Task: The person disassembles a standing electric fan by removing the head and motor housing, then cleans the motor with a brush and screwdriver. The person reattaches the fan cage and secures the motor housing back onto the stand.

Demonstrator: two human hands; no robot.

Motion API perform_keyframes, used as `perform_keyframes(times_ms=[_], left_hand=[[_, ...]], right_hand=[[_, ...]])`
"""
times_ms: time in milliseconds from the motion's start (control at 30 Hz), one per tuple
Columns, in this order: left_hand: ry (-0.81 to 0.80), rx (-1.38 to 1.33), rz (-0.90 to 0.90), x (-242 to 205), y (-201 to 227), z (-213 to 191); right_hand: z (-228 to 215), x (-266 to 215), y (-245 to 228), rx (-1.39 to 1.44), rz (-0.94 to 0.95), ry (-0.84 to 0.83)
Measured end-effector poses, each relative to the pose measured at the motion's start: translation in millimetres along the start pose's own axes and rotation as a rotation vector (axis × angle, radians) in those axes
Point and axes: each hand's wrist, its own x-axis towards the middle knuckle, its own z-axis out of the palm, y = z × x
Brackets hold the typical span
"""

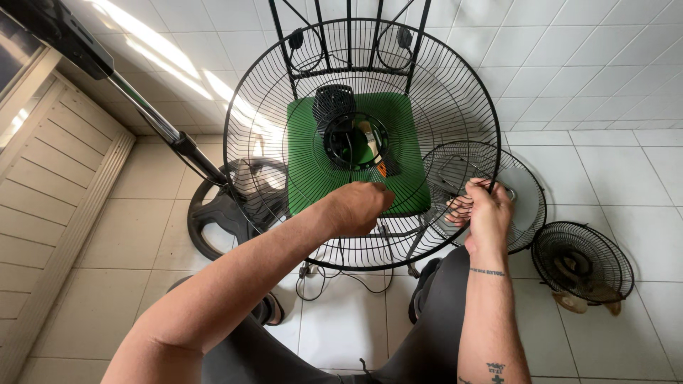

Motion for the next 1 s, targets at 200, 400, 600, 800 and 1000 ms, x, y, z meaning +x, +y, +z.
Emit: perform_keyframes(times_ms=[200,400,600,800,1000], left_hand=[[-0.138,-0.077,-0.111,3,1,-5],[-0.046,-0.129,-0.107,3,-4,-2],[-0.014,-0.11,-0.126,1,-7,5],[0.022,-0.237,-0.183,4,-15,-1],[0.199,-0.878,-0.379,1,-44,-11]], right_hand=[[1,1,1,-0.013,0.005,0.005],[2,2,2,0.016,0.007,-0.007],[4,2,4,0.004,-0.004,-0.019],[5,3,1,0.008,-0.008,-0.003],[6,2,-3,0.013,-0.011,0.013]])
